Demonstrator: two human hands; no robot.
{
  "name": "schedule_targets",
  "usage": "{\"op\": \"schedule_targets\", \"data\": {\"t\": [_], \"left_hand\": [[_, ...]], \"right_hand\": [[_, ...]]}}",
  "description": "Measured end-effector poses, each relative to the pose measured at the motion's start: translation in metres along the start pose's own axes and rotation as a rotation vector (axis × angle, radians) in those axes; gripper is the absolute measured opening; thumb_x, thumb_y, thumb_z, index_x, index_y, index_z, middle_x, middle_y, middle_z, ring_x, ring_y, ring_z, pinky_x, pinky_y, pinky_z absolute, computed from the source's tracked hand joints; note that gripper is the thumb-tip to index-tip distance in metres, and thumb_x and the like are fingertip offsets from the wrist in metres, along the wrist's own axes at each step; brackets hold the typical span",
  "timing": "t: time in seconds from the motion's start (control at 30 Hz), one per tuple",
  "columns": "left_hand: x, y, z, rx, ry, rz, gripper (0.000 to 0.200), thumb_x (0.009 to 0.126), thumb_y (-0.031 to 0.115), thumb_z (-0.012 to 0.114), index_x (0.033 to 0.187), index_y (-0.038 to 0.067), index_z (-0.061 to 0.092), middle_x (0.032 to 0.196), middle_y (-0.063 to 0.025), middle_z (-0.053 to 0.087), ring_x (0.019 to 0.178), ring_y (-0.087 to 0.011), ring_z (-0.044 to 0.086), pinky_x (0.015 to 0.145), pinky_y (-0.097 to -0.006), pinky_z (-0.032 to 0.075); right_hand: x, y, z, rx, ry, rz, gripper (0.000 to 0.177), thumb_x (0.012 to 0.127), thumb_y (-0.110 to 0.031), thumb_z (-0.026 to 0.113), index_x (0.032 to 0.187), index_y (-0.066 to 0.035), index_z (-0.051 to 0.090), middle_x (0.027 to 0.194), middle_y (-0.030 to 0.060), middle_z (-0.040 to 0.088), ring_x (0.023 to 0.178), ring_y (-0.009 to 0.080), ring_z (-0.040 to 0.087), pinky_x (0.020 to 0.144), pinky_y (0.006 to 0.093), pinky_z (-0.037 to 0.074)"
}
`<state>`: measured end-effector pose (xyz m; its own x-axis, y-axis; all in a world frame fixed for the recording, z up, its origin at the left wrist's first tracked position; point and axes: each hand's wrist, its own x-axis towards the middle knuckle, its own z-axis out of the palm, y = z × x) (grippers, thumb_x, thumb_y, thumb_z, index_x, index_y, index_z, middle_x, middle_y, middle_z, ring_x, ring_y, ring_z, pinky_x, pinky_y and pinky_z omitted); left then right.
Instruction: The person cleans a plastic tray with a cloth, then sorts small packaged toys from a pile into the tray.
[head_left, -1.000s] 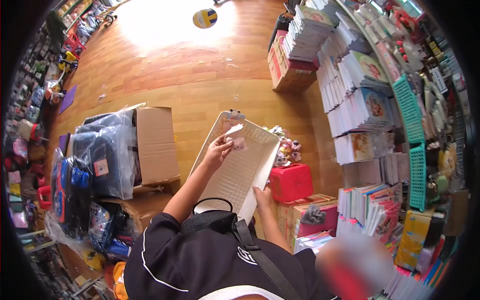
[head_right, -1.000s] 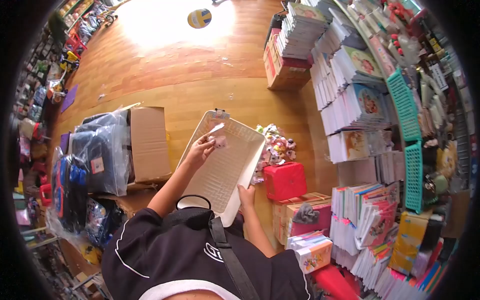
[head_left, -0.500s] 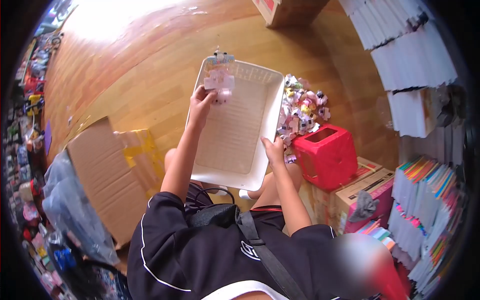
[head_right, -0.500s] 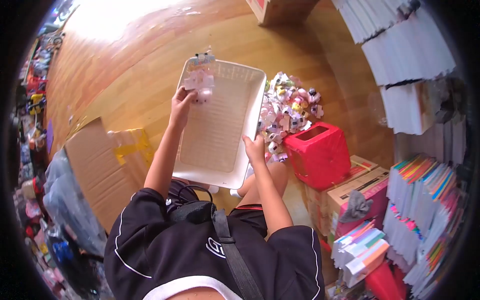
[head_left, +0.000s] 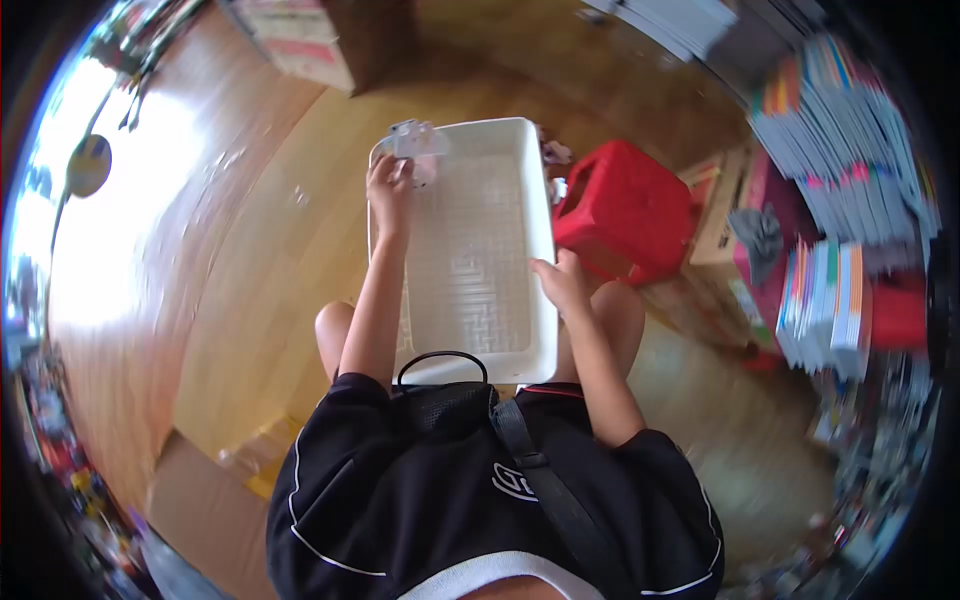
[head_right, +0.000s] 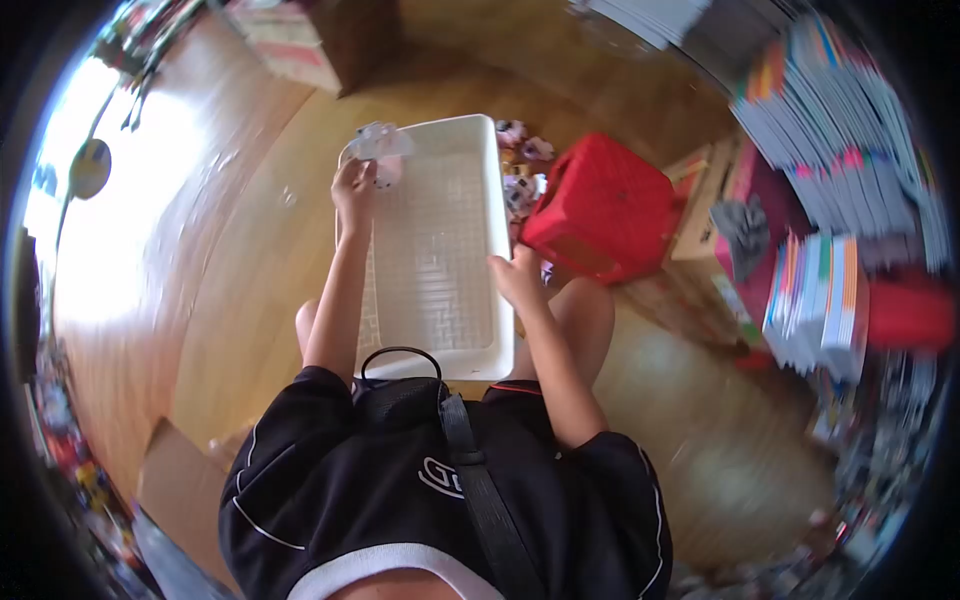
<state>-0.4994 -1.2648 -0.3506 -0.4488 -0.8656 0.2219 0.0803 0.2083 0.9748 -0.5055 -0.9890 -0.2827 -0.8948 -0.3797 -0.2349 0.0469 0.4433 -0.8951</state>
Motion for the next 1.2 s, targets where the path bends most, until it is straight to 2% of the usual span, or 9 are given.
{"op": "schedule_targets", "data": {"t": [0.3, 0.53, 0.73, 0.9, 1.0, 1.03, 1.1, 1.17, 1.2], "left_hand": [[-0.054, 0.074, 0.119, 0.222, -0.414, 0.202, 0.019, 0.062, 0.013, 0.062, 0.080, 0.007, 0.061, 0.075, -0.0135, 0.056, 0.074, -0.0288, 0.051, 0.068, -0.0363, 0.038], [-0.076, 0.082, 0.138, 0.186, -0.664, 0.079, 0.018, 0.064, 0.013, 0.062, 0.079, 0.003, 0.061, 0.079, -0.0167, 0.057, 0.073, -0.0301, 0.057, 0.066, -0.0346, 0.043], [-0.095, 0.076, 0.138, 0.254, -0.666, -0.186, 0.019, 0.069, 0.014, 0.059, 0.080, -0.001, 0.058, 0.071, -0.0118, 0.059, 0.066, -0.0197, 0.057, 0.060, -0.0290, 0.044], [-0.114, 0.081, 0.142, 0.238, -0.526, 0.010, 0.018, 0.073, 0.011, 0.057, 0.085, -0.002, 0.056, 0.070, -0.0077, 0.057, 0.064, -0.0125, 0.053, 0.059, -0.0241, 0.042], [-0.110, 0.081, 0.128, -0.359, -0.148, -0.294, 0.014, 0.076, 0.007, 0.053, 0.086, -0.003, 0.055, 0.081, -0.0047, 0.056, 0.073, -0.0153, 0.053, 0.062, -0.0227, 0.042], [-0.106, 0.051, 0.121, -0.204, -0.158, 0.057, 0.017, 0.076, 0.006, 0.052, 0.091, -0.001, 0.054, 0.088, -0.0058, 0.054, 0.076, -0.0141, 0.052, 0.065, -0.0239, 0.044], [-0.098, 0.037, 0.108, -0.830, -0.176, -0.749, 0.027, 0.078, 0.017, 0.051, 0.099, 0.001, 0.050, 0.099, -0.0114, 0.052, 0.089, -0.0201, 0.051, 0.078, -0.0299, 0.042], [-0.122, 0.020, 0.120, 0.465, -0.630, -0.141, 0.035, 0.079, 0.025, 0.048, 0.106, 0.003, 0.045, 0.106, -0.0122, 0.048, 0.093, -0.0251, 0.051, 0.076, -0.0399, 0.044], [-0.134, -0.029, 0.131, 0.279, -0.594, -0.425, 0.033, 0.078, 0.022, 0.050, 0.105, 0.004, 0.046, 0.100, -0.0097, 0.051, 0.089, -0.0219, 0.052, 0.075, -0.0371, 0.045]], "right_hand": [[0.002, 0.033, -0.113, -0.115, 0.278, 0.188, 0.027, 0.066, -0.018, 0.061, 0.082, 0.004, 0.057, 0.076, 0.0116, 0.060, 0.069, 0.0163, 0.057, 0.064, 0.0289, 0.043], [0.117, 0.033, -0.230, -0.340, -0.139, -0.068, 0.044, 0.073, -0.035, 0.060, 0.098, 0.001, 0.056, 0.090, 0.0109, 0.059, 0.083, 0.0147, 0.054, 0.075, 0.0277, 0.040], [0.218, 0.002, -0.249, -0.695, -0.370, -0.051, 0.050, 0.068, -0.047, 0.061, 0.082, 0.001, 0.061, 0.071, 0.0095, 0.060, 0.069, 0.0129, 0.055, 0.066, 0.0267, 0.042], [0.269, 0.034, -0.278, -0.728, -0.463, -0.213, 0.057, 0.061, -0.055, 0.063, 0.080, -0.002, 0.062, 0.069, 0.0091, 0.060, 0.061, 0.0145, 0.053, 0.058, 0.0286, 0.041], [0.282, 0.059, -0.282, -0.683, -0.499, -0.126, 0.050, 0.061, -0.049, 0.065, 0.082, -0.003, 0.063, 0.070, 0.0083, 0.060, 0.063, 0.0141, 0.053, 0.060, 0.0278, 0.041], [0.286, 0.067, -0.281, -0.677, -0.508, -0.128, 0.050, 0.061, -0.049, 0.065, 0.082, -0.003, 0.063, 0.070, 0.0083, 0.060, 0.063, 0.0141, 0.053, 0.060, 0.0278, 0.041], [0.294, 0.081, -0.280, -0.674, -0.474, -0.093, 0.045, 0.061, -0.037, 0.069, 0.086, 0.000, 0.061, 0.073, 0.0050, 0.060, 0.066, 0.0109, 0.052, 0.063, 0.0266, 0.041], [0.294, 0.086, -0.281, -0.602, -0.500, -0.021, 0.045, 0.061, -0.035, 0.070, 0.088, 0.000, 0.060, 0.077, 0.0056, 0.060, 0.068, 0.0116, 0.053, 0.064, 0.0267, 0.042], [0.292, 0.088, -0.281, -0.525, -0.506, 0.050, 0.045, 0.061, -0.033, 0.070, 0.090, 0.000, 0.059, 0.080, 0.0063, 0.060, 0.070, 0.0124, 0.054, 0.065, 0.0267, 0.042]]}}
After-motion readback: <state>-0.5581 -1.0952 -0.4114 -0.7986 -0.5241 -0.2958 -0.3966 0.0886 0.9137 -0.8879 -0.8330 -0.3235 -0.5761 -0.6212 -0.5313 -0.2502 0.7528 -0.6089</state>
